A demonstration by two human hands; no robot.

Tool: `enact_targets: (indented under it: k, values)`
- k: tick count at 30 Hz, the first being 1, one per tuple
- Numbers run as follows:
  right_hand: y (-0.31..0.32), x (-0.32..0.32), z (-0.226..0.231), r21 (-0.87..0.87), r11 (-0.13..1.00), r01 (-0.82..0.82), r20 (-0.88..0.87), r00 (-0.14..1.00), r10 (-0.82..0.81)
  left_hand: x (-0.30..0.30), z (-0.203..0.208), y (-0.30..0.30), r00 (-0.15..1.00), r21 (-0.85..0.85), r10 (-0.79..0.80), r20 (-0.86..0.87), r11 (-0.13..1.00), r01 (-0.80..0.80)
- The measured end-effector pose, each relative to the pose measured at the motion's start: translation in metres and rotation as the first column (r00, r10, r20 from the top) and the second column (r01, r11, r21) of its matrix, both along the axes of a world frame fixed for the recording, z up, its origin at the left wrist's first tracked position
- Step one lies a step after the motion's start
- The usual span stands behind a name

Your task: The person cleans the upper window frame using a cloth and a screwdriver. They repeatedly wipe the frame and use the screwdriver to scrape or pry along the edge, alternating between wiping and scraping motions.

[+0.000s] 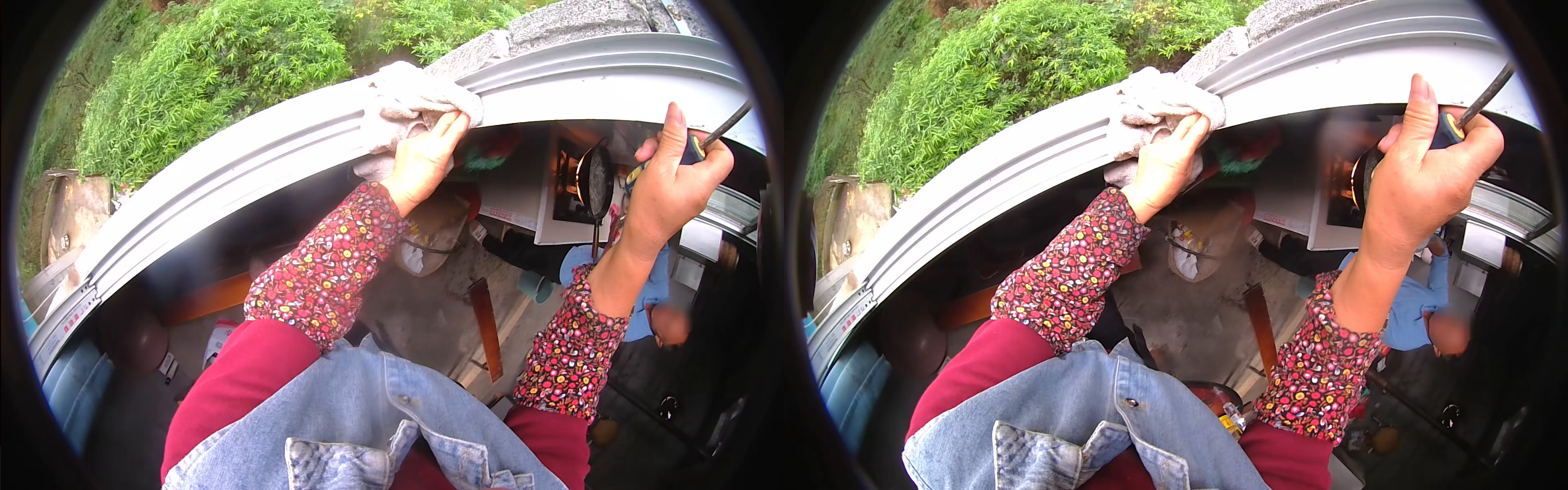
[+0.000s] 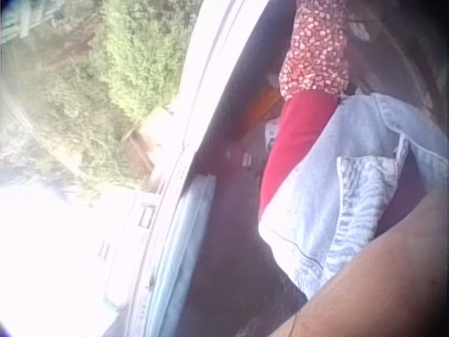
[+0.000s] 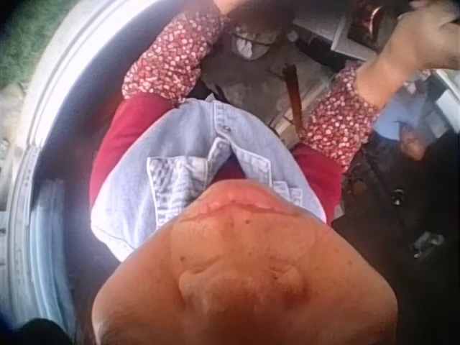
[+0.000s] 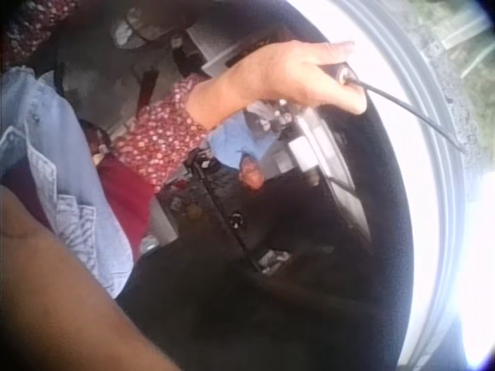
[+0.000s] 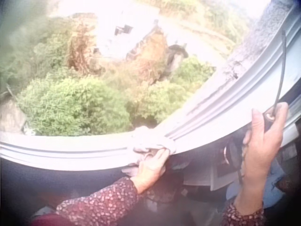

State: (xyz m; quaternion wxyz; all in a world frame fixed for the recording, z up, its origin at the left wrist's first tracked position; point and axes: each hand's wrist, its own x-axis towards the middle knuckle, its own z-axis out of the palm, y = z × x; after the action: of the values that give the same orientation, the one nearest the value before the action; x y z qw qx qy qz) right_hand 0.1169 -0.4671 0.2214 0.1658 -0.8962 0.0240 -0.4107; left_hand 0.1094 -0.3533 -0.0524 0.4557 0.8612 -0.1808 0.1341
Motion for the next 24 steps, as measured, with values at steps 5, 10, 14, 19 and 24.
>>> enact_targets:
  k: [5,10,14,19,24]
  values:
    - [0.004,-0.001,0.001,0.021,1.000,-0.003,0.007,1.000,0.003,0.005,-0.019,-0.009,0.998,0.210,0.051,-0.040,0.977,-0.041]
    - [0.006,0.000,0.001,0.049,0.997,0.055,-0.034,0.998,-0.053,0.018,-0.023,-0.009,0.983,-0.083,-0.040,-0.182,0.996,0.025]
    - [0.003,0.003,0.000,-0.009,0.998,0.058,-0.019,0.998,-0.058,0.019,-0.014,-0.007,0.937,-0.285,-0.103,-0.334,0.958,0.004]
    - [-0.011,0.005,-0.005,-0.098,0.992,0.074,-0.003,0.997,-0.075,0.035,0.029,0.000,0.869,-0.403,-0.263,-0.419,0.912,0.082]
    - [-0.006,0.003,-0.006,-0.084,0.995,0.058,-0.004,0.998,-0.058,0.033,0.107,-0.002,0.902,-0.658,-0.402,-0.159,0.724,0.207]
